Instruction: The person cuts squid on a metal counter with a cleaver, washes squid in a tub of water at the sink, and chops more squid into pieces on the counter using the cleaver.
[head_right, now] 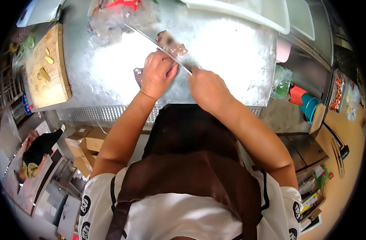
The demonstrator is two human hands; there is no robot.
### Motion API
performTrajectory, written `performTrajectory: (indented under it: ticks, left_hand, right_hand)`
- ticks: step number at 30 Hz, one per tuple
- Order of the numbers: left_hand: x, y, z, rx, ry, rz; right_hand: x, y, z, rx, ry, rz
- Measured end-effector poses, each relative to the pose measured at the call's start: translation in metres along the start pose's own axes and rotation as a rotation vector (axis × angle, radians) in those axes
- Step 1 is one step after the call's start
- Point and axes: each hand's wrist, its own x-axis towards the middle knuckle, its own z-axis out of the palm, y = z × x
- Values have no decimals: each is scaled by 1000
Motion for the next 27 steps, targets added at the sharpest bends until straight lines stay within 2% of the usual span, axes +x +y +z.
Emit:
performTrajectory:
  ticks: [6,9,12,14,15,17,19,23,27]
  left_hand:
    - [-2,6,1,0,-45,-49]
    - [4,11,-5,18,-33,-66]
    - [7,18,-14,-130,-19,-149]
    - [4,16,-28,-271,165,-341]
    - [-3,12,-33,-226,229,-350]
    - [-20,3,-38,-132,118,-269]
    - [-20,10,-48,-9,-59,-128]
    - [-19,15,-35,41,-71,-92]
    - [-22,11,-23,37,-83,-96]
  right_hand:
    - [-22,20,-15,-12,59,126]
    - [-6,20,-21,43,72,100]
    - [-20,19,-29,60,101,103]
    - [-35,17,-30,79,133,89]
    - [-42,15,-30,62,138,93]
    - [-54,13,-24,46,149,91]
    - [-59,13,-10,-48,167,-74]
    - [-56,6,-2,-149,72,-77]
    - [-52,6,-5,-173,85,-99]
